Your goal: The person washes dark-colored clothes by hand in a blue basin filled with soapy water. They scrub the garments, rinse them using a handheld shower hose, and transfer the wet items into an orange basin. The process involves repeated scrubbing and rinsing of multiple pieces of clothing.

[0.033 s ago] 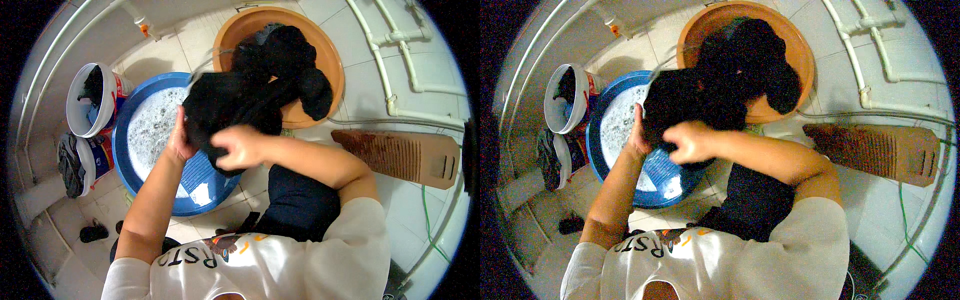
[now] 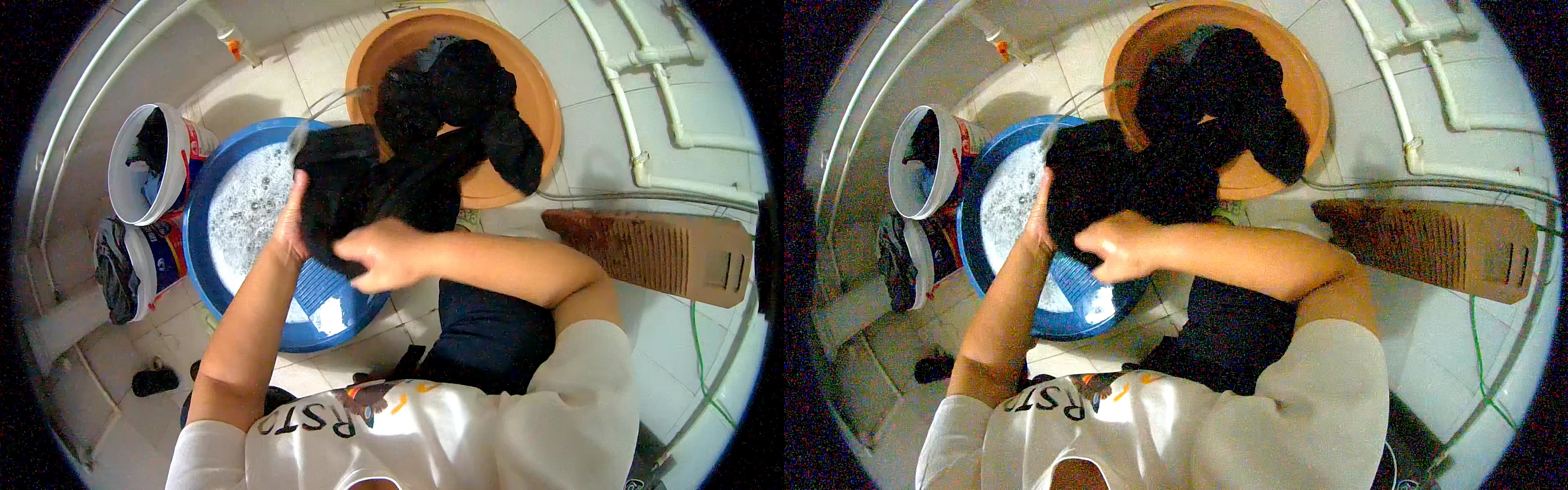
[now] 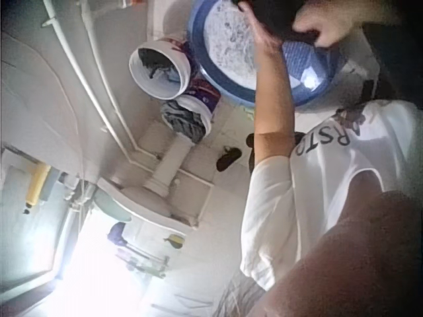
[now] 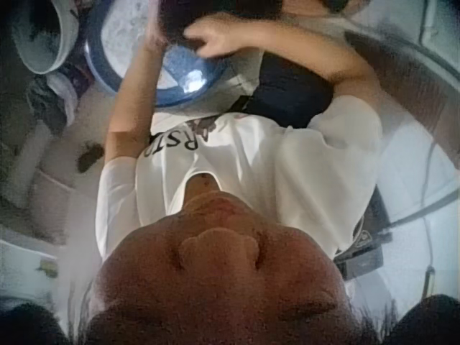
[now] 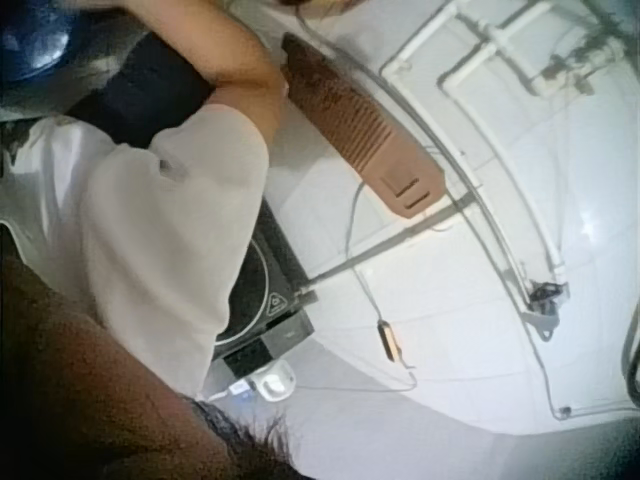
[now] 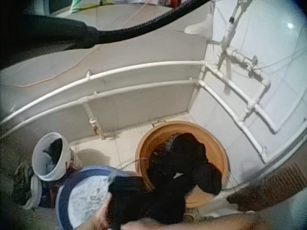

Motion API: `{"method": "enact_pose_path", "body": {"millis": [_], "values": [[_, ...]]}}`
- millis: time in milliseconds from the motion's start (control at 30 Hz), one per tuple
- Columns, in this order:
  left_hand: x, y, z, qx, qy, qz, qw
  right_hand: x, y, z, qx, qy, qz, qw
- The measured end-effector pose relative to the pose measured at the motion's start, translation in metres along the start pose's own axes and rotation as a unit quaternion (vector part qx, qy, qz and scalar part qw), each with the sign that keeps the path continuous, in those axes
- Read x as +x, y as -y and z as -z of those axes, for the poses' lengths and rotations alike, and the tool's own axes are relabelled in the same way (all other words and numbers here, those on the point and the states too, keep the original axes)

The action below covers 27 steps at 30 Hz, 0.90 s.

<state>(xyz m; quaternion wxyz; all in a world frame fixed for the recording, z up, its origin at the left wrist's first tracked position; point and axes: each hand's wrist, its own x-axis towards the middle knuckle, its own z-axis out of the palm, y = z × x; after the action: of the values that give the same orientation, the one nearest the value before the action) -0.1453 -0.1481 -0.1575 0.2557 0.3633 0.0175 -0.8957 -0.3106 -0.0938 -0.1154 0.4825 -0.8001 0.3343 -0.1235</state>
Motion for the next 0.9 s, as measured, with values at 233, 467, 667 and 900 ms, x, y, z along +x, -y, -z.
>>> {"method": "enact_pose_path", "body": {"millis": [233,467,667,900], "values": [[-0.025,0.005,0.03,-0.02,-0.083,-0.039,0.996,-0.005,-0.025,0.002,-0.078,-0.09,0.103,0.988],[-0.131,-0.046,-0.008,0.033,-0.122,-0.132,0.983,-0.064,-0.111,0.02,-0.307,-0.12,-0.084,0.941],[-0.238,-0.074,0.005,0.086,-0.17,-0.27,0.944,-0.035,-0.124,0.001,-0.333,-0.188,-0.209,0.9],[-0.288,-0.079,0.08,0.123,-0.191,-0.224,0.948,0.018,-0.123,0.026,-0.413,-0.079,-0.052,0.906]]}}
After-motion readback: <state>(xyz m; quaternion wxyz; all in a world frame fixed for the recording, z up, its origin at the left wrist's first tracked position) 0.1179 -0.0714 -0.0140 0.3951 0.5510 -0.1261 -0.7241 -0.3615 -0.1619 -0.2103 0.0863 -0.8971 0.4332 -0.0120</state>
